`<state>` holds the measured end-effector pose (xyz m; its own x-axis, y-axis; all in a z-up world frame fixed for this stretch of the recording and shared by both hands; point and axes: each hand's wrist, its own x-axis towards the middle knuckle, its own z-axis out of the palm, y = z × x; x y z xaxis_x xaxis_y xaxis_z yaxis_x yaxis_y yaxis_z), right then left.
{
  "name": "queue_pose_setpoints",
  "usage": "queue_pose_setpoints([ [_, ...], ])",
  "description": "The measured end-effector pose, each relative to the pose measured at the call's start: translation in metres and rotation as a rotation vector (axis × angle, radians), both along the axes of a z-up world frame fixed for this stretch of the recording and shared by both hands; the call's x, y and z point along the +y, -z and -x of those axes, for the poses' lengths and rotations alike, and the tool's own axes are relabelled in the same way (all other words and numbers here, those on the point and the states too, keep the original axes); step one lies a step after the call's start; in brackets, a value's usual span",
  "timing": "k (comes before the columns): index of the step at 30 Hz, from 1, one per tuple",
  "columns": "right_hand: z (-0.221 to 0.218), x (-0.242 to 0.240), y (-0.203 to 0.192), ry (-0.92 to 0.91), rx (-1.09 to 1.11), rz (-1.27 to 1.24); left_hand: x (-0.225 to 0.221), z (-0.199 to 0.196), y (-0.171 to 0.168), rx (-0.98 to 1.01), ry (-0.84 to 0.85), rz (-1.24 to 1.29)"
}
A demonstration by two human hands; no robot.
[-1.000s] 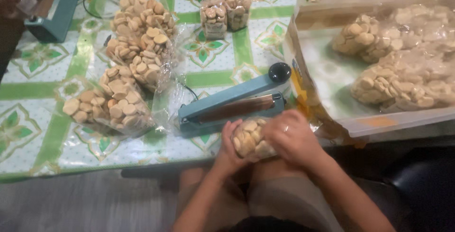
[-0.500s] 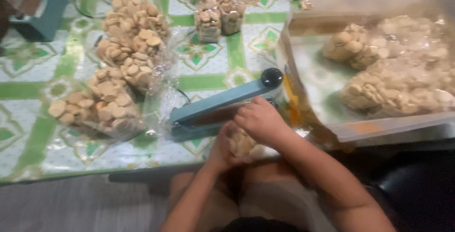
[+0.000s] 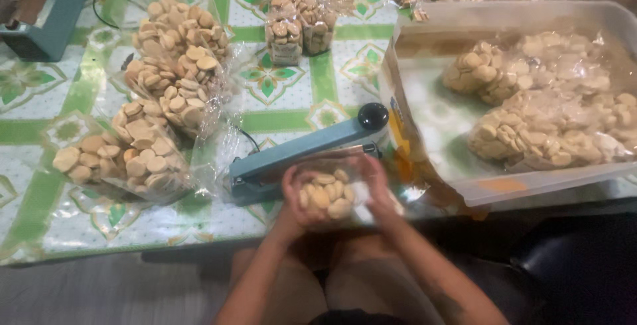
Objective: The person puts biscuits into plastic bags and seals the bags using an impulse sealer on a table.
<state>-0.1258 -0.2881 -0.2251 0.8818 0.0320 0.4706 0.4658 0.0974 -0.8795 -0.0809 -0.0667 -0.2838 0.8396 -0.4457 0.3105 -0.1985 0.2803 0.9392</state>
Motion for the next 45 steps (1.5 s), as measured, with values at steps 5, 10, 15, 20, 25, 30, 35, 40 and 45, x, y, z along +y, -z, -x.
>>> queue_pose_setpoints([
  [5, -0.004, 0.051, 0.034, 0.036, 0.189, -0.313, -0.016, -0.001, -0.001, -0.09, 0.045, 0.086],
  [10, 0.003, 0.038, 0.032, 0.03, 0.162, -0.191, -0.01, 0.004, -0.001, -0.243, -0.149, -0.148],
  [15, -0.008, 0.045, 0.035, 0.09, 0.192, -0.21, -0.015, 0.0, -0.003, -0.144, -0.049, 0.028],
  [20, 0.006, 0.022, -0.036, 0.199, -0.038, 0.035, -0.002, -0.012, -0.042, -0.574, -0.162, -0.158],
  [25, 0.004, 0.009, -0.12, 0.168, 0.151, 0.876, 0.031, -0.023, -0.12, -1.009, -0.174, -0.681],
  [30, -0.004, 0.027, -0.146, 0.155, 0.381, 1.32, 0.039, -0.053, -0.184, -1.154, 0.082, -0.862],
  [35, -0.02, 0.041, -0.128, 0.124, 0.309, 1.364, 0.027, -0.067, -0.209, -1.18, 0.203, -1.086],
  [40, -0.03, 0.056, -0.103, 0.137, 0.203, 1.665, 0.033, -0.081, -0.222, -1.234, 0.063, -1.04],
  [45, -0.022, 0.044, -0.116, 0.178, 0.182, 1.298, 0.053, -0.062, -0.213, -0.734, 0.072, -0.894],
])
